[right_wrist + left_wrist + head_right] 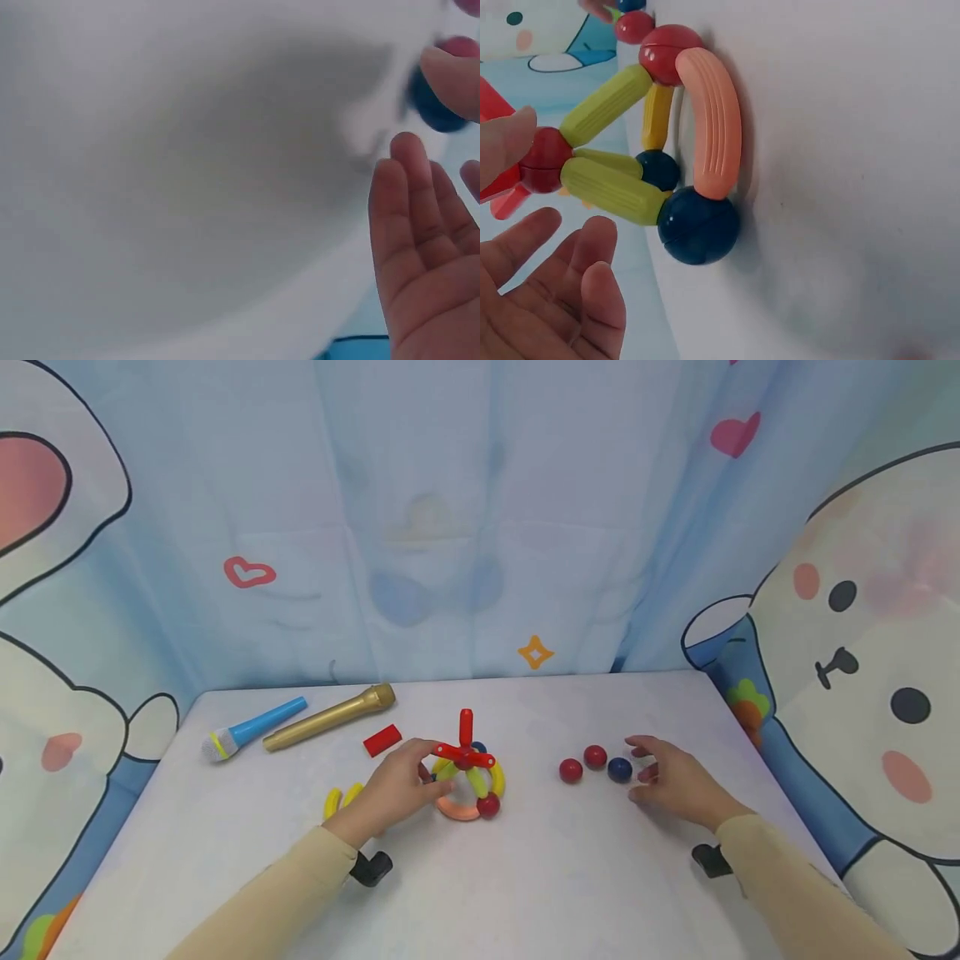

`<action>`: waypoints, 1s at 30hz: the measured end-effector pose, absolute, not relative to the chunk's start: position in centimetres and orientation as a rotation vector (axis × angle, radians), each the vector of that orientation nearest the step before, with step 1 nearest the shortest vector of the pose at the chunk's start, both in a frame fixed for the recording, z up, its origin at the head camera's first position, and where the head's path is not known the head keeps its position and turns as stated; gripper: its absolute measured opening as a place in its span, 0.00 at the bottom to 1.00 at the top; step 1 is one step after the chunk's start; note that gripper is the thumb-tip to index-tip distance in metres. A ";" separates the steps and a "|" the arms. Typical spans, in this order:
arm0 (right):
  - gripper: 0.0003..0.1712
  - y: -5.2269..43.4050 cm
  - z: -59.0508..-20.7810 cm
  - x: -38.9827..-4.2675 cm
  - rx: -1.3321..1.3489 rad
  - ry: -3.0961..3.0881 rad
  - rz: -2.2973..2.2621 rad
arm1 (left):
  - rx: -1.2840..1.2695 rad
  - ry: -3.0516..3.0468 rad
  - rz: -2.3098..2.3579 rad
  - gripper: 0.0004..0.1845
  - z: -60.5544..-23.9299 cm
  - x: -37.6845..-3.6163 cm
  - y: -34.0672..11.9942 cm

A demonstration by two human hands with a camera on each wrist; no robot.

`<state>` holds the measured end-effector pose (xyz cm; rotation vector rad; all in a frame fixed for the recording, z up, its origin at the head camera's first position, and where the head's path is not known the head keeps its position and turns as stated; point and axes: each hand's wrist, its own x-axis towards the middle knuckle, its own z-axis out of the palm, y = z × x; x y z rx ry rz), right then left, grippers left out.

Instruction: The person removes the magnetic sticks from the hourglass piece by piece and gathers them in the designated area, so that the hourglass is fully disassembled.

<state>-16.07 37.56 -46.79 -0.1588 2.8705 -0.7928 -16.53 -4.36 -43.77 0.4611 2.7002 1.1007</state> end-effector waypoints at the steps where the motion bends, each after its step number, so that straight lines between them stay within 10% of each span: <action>1: 0.43 37.3 -46.2 -16.0 -0.178 2.885 -0.800 | 0.454 2.690 1.128 0.30 -43.8 -16.5 -4.2; 16: 0.30 20.9 -42.5 -16.5 -0.626 2.747 -1.224 | 0.343 2.503 1.429 0.24 -44.6 -17.2 -2.9; 30: 0.23 18.2 -43.9 -16.3 -0.668 2.809 -1.346 | 0.422 2.494 1.425 0.24 -45.1 -17.5 -2.9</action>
